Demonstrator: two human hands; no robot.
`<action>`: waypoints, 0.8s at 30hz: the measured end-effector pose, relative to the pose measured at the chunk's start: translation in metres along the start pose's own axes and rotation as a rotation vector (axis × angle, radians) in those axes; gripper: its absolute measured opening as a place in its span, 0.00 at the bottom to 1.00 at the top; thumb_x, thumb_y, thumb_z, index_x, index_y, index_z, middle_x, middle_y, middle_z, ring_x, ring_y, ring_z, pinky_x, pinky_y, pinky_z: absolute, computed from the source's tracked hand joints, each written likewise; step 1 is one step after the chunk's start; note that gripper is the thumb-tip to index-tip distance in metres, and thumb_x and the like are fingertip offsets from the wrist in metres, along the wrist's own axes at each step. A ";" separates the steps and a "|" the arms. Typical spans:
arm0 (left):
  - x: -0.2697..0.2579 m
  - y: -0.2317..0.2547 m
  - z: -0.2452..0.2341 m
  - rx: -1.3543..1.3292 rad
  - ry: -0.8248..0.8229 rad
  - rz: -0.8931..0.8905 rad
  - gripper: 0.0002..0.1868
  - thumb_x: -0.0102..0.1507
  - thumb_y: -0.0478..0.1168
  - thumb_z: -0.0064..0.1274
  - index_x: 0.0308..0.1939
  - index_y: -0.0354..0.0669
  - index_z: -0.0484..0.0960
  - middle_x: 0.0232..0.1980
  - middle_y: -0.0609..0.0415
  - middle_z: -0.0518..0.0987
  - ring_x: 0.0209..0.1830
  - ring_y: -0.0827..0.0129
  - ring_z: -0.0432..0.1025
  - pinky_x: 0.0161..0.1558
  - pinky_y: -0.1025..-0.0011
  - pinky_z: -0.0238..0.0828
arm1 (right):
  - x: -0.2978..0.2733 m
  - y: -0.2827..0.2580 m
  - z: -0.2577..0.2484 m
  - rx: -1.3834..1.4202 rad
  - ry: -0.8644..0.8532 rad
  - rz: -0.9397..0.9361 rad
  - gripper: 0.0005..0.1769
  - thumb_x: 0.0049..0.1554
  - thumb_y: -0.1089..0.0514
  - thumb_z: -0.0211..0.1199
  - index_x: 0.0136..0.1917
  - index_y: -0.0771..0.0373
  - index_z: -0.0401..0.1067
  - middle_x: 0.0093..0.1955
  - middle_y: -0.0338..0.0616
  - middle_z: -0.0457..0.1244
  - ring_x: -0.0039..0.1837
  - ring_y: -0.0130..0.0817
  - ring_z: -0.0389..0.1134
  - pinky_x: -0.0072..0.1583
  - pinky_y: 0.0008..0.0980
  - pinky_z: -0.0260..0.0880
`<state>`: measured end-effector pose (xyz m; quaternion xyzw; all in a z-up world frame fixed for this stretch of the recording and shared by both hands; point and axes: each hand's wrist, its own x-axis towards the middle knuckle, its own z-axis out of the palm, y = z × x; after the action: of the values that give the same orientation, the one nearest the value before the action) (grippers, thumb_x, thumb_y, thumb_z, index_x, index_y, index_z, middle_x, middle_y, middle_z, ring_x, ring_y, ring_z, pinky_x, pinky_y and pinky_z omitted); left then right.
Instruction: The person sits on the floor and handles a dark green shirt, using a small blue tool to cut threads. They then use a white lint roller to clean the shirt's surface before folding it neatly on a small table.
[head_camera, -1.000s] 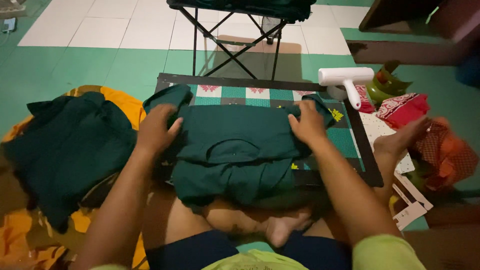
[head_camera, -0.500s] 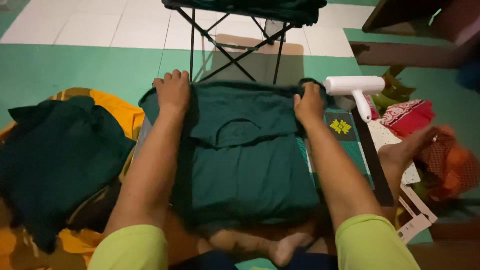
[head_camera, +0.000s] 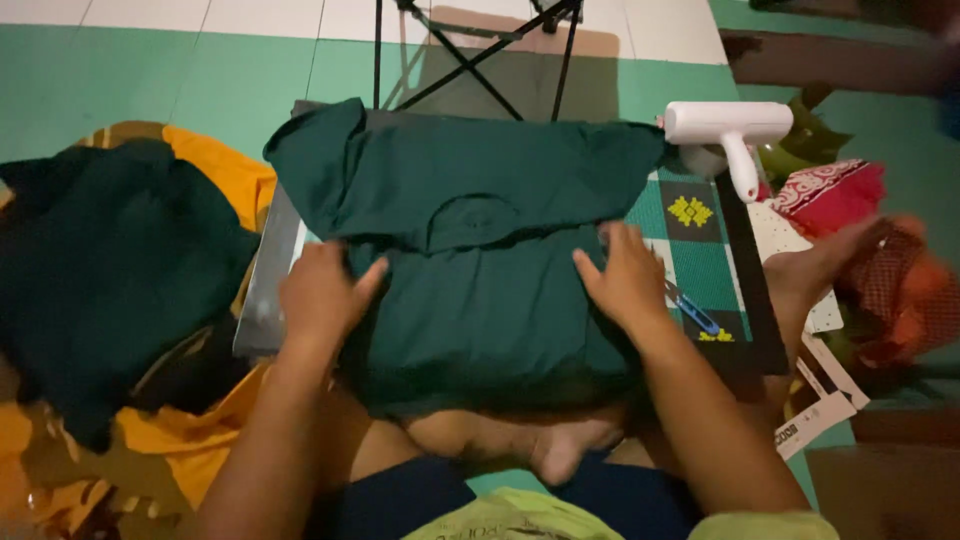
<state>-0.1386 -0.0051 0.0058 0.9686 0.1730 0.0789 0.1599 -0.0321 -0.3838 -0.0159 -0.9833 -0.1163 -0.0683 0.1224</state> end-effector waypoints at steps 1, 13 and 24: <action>0.013 0.000 0.010 -0.013 0.028 0.002 0.34 0.60 0.60 0.64 0.52 0.31 0.81 0.50 0.34 0.79 0.48 0.34 0.78 0.45 0.41 0.77 | 0.008 -0.009 0.000 0.018 0.122 -0.051 0.31 0.58 0.41 0.66 0.67 0.62 0.67 0.58 0.57 0.63 0.60 0.64 0.68 0.54 0.68 0.69; 0.167 -0.014 0.102 0.169 0.322 0.130 0.18 0.66 0.40 0.52 0.57 0.37 0.76 0.46 0.41 0.83 0.35 0.44 0.82 0.36 0.52 0.81 | 0.098 -0.029 0.058 -0.001 -0.030 -0.106 0.30 0.69 0.45 0.47 0.80 0.56 0.57 0.83 0.58 0.48 0.83 0.59 0.46 0.75 0.74 0.44; 0.199 -0.024 0.062 -0.182 0.143 0.277 0.13 0.71 0.41 0.54 0.54 0.36 0.75 0.47 0.38 0.76 0.47 0.34 0.76 0.42 0.44 0.75 | 0.147 -0.020 0.069 0.019 -0.007 -0.072 0.33 0.69 0.44 0.49 0.83 0.55 0.53 0.83 0.59 0.46 0.83 0.58 0.46 0.76 0.73 0.44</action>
<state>0.0511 0.0703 -0.0407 0.9566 0.0411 0.1841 0.2220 0.1120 -0.3162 -0.0540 -0.9775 -0.1526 -0.0682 0.1290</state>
